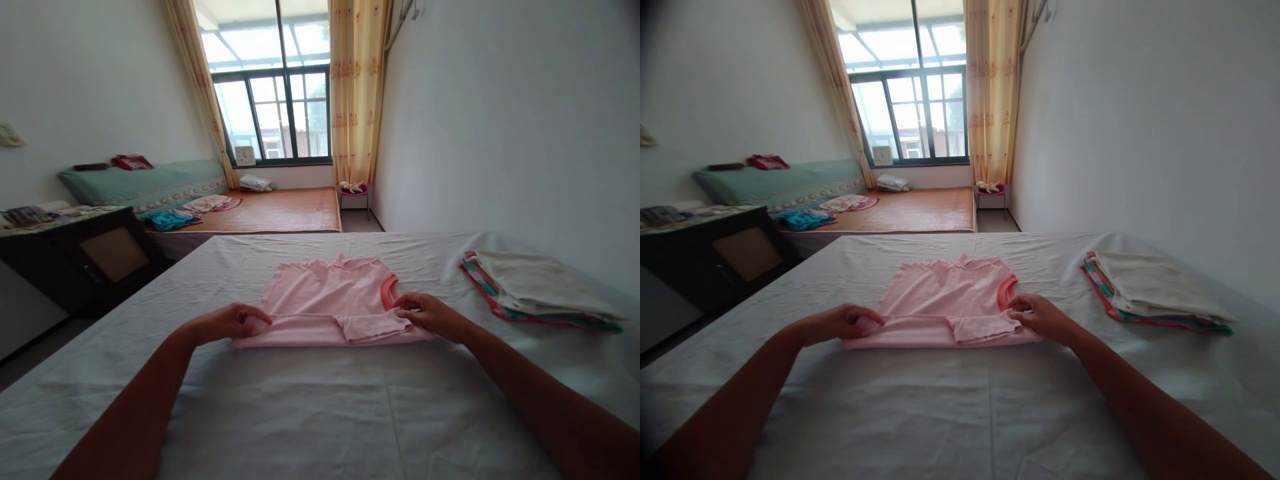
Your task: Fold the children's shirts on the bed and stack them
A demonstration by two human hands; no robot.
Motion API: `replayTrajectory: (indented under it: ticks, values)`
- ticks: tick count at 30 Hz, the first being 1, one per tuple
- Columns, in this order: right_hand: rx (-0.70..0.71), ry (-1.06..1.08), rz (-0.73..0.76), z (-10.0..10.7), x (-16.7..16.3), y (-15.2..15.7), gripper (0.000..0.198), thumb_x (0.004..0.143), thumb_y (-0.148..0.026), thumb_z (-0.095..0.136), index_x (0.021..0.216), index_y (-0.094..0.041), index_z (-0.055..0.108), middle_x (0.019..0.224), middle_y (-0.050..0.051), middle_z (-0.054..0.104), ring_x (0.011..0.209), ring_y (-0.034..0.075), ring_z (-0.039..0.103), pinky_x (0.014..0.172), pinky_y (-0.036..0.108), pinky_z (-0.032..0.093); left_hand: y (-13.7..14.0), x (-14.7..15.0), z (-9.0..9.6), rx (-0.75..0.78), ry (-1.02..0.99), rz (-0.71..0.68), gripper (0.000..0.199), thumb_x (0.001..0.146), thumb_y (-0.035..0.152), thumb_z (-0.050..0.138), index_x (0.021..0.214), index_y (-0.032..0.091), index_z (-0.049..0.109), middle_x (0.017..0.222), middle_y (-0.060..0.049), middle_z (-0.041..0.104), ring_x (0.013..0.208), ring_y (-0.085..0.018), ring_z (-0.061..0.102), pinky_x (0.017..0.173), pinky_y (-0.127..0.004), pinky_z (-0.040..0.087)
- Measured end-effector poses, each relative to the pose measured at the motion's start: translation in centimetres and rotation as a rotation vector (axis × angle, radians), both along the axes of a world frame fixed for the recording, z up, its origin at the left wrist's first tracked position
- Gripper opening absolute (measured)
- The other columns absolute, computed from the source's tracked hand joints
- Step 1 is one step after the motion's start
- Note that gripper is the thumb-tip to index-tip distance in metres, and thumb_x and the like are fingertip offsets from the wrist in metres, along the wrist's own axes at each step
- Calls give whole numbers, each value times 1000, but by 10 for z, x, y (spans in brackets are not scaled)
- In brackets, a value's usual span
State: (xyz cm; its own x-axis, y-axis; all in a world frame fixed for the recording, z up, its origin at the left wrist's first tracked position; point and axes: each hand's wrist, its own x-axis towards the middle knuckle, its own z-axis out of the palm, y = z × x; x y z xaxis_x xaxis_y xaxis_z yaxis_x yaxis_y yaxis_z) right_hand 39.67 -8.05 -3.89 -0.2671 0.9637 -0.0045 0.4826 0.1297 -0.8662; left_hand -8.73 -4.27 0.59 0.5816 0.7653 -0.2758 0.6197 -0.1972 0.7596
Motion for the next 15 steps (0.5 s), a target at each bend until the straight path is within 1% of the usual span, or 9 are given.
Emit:
replayTrajectory:
  ticks: [1,3,5,7,8,9,11,13,15]
  values:
    - [-8,-34,19,3,4,1,40,78,-54,58,88,-16,64,76,1,63,67,14,59,56,25,48,1,-2,3,-45,38,3,53,71,55,65,114,24,67,67,1,53,58,-12,47,50,-20,38]
    - [-7,-97,6,9,13,10,42,82,-56,50,86,-16,64,69,1,62,61,14,58,51,24,44,8,-5,10,-111,105,50,59,71,59,63,121,27,62,74,-1,60,62,-15,54,51,-21,43]
    - [73,-177,-37,16,21,28,43,84,-56,46,86,-18,66,71,2,64,66,16,60,55,26,44,25,-6,16,-64,124,154,63,71,62,60,123,26,59,86,-4,65,72,-18,61,54,-22,48]
    - [194,-307,-71,21,27,54,41,83,-53,47,84,-19,68,77,4,67,72,19,61,64,28,44,50,-4,16,80,149,253,62,71,62,58,118,22,62,98,-8,67,84,-22,63,60,-24,50]
    - [237,-378,-102,22,27,68,39,83,-52,48,82,-19,69,79,5,69,75,20,61,69,30,44,64,0,14,169,182,279,61,71,61,58,115,20,64,103,-9,67,88,-24,63,64,-26,51]
    - [261,-440,-145,21,26,82,37,83,-49,48,81,-19,69,81,6,70,78,21,62,73,31,43,79,4,10,281,225,285,59,71,59,58,113,19,65,107,-11,67,94,-26,62,70,-28,51]
    - [258,-514,-243,16,20,107,34,82,-46,49,80,-19,70,85,9,71,85,24,62,79,33,42,106,18,0,477,317,287,54,74,51,57,115,17,64,117,-14,64,107,-28,58,85,-32,47]
    - [247,-522,-293,7,10,125,29,80,-43,54,79,-18,70,85,10,71,89,25,62,81,34,42,127,34,-12,574,370,300,52,78,41,53,122,15,59,125,-14,60,118,-28,52,97,-34,40]
    - [252,-497,-270,0,1,136,25,77,-41,58,80,-19,69,84,8,71,85,23,62,78,31,43,141,52,-23,592,382,312,53,80,34,52,128,14,54,128,-14,58,122,-26,50,101,-34,36]
